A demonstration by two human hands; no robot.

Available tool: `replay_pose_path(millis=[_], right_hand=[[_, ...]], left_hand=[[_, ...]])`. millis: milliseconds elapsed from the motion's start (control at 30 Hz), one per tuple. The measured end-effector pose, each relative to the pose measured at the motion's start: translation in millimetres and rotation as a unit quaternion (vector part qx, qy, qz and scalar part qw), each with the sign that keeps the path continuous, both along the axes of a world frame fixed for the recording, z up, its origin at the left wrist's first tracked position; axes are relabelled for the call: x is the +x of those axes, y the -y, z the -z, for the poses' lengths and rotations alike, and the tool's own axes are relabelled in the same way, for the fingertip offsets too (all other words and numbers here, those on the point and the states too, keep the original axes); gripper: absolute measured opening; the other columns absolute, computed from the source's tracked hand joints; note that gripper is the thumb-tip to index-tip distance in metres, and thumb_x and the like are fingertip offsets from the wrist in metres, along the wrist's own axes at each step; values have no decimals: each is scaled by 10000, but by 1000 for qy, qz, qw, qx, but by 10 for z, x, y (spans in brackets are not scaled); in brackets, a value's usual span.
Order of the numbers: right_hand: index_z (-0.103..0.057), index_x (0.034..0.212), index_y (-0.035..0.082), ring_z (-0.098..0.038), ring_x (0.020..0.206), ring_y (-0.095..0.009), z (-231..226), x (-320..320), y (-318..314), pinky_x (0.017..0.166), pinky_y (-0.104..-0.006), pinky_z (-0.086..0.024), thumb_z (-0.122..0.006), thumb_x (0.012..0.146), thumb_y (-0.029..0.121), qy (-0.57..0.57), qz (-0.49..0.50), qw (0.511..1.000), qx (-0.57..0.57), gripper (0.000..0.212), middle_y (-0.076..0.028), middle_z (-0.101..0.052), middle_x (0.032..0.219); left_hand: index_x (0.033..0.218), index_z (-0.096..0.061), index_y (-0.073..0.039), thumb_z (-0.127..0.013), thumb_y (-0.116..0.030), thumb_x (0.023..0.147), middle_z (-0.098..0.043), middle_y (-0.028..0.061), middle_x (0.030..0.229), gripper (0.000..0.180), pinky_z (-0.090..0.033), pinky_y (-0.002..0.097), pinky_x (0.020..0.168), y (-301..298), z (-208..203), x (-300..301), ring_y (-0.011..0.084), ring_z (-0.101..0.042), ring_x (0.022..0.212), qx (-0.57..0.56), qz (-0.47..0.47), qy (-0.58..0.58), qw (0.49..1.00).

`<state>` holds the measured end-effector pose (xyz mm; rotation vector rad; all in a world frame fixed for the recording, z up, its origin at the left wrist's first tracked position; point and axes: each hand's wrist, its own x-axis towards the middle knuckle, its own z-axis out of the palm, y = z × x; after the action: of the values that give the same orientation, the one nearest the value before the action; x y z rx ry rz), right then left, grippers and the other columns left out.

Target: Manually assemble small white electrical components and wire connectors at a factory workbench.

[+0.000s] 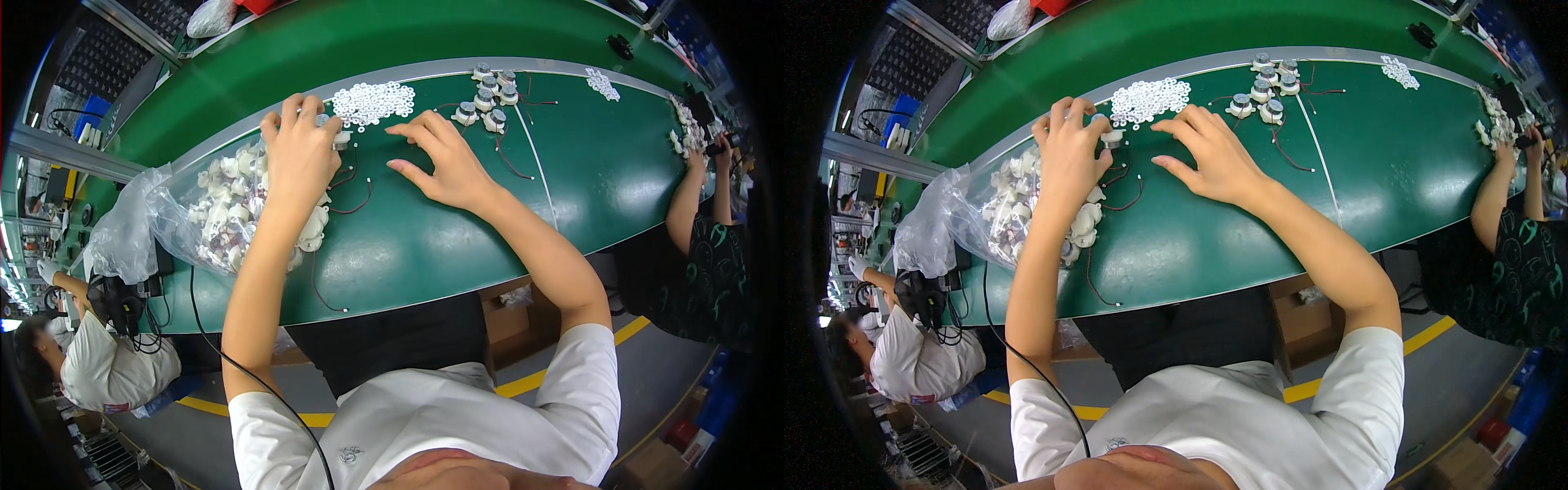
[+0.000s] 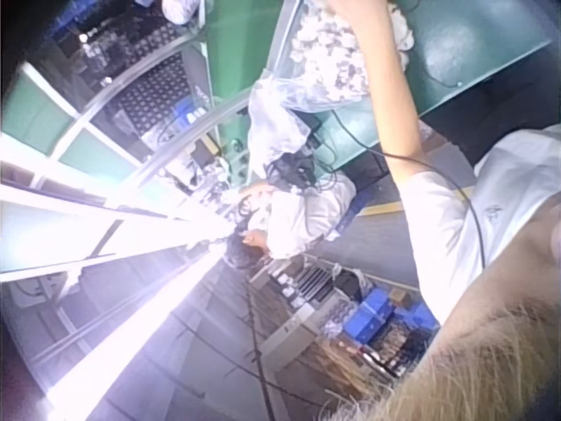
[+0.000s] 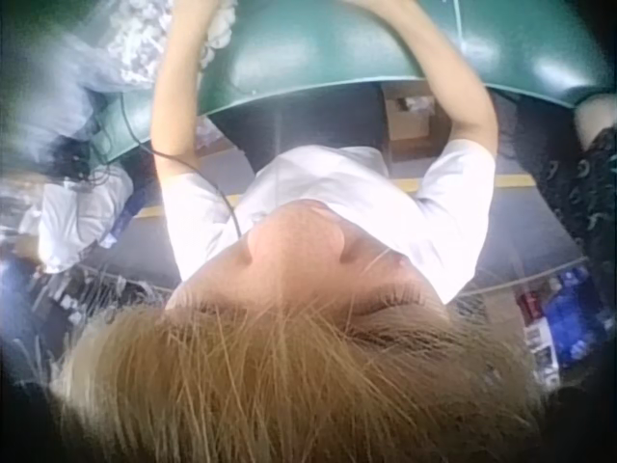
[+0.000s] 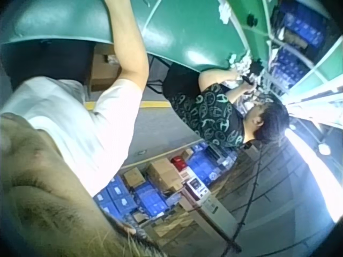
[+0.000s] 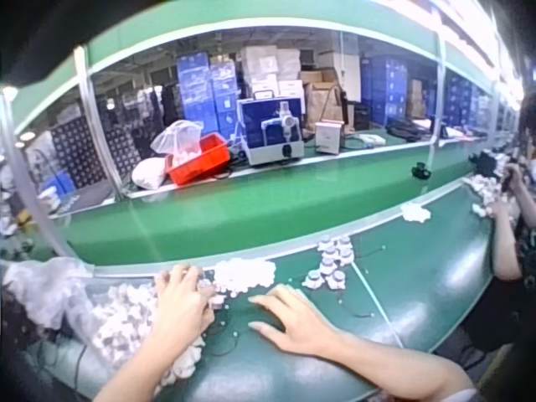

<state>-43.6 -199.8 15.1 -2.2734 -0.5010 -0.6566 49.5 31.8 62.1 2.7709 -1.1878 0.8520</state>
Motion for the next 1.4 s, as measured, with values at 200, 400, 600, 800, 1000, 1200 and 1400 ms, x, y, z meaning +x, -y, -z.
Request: replay_pose_path(millis=[200, 400, 600, 800, 1000, 1200, 1400], right_hand=[[-571, 1378, 30, -654, 1067, -231, -37, -57, -76, 919, -367, -541, -820, 936, 185, -42, -54, 974, 214, 530, -141, -615, 1241], [-565, 1319, 9, -686, 1046, -167, -23, -105, -147, 905, -336, -566, -796, 967, 166, -82, -62, 935, 339, 450, -134, -698, 1198], [-479, 1353, 87, -484, 687, -39, -62, 16, 253, 573, -217, -391, -594, 1121, 328, -144, -2, 899, 413, 354, -9, -593, 858], [-682, 1145, 45, -436, 624, -36, -148, 52, 510, 556, -229, -361, -548, 1124, 465, -231, -5, 908, 350, 441, 34, -511, 705], [-710, 1200, 27, -517, 682, -50, -127, 41, 350, 612, -232, -427, -593, 1114, 385, -223, 81, 927, 290, 387, 10, -608, 776], [-609, 1359, 61, -477, 666, -25, 7, 77, 375, 551, -228, -358, -637, 1099, 242, -264, 38, 928, 262, 318, 30, -576, 767], [-642, 1228, -30, -579, 668, -84, 10, 103, 409, 617, -267, -468, -721, 1025, 249, -285, 72, 928, 227, 355, -22, -665, 738]], left_hand=[[915, -666, -112, -845, -132, 629, -691, 8, 1111, 338, -393, 477, 992, 70, -284, -356, 273, -608, 1173, -174, 93, -12, 980], [996, -668, -88, -871, -145, 669, -711, 35, 1061, 390, -450, 421, 927, 493, -39, -532, 255, -676, 1033, -243, 175, -96, 949], [1410, -526, -65, -833, -121, 817, -742, 108, 1248, 670, -518, 442, 979, 690, 249, -489, 316, -688, 1017, -317, 127, -267, 901], [1445, -499, -72, -747, -65, 844, -724, 118, 1315, 650, -495, 470, 1002, 751, 550, -329, 340, -623, 1171, -239, 108, -207, 942], [1452, -504, -64, -728, -53, 838, -721, 119, 1330, 654, -489, 480, 999, 793, 615, -284, 336, -596, 1208, -186, 92, -206, 956], [1452, -547, -102, -756, -38, 855, -785, 92, 1163, 636, -505, 462, 1008, 720, 578, -383, 327, -601, 1201, -288, 130, -298, 901], [1435, -584, -121, -767, 5, 865, -800, 70, 1060, 611, -533, 425, 963, 719, 603, -344, 294, -660, 1095, -334, 113, -287, 891]])
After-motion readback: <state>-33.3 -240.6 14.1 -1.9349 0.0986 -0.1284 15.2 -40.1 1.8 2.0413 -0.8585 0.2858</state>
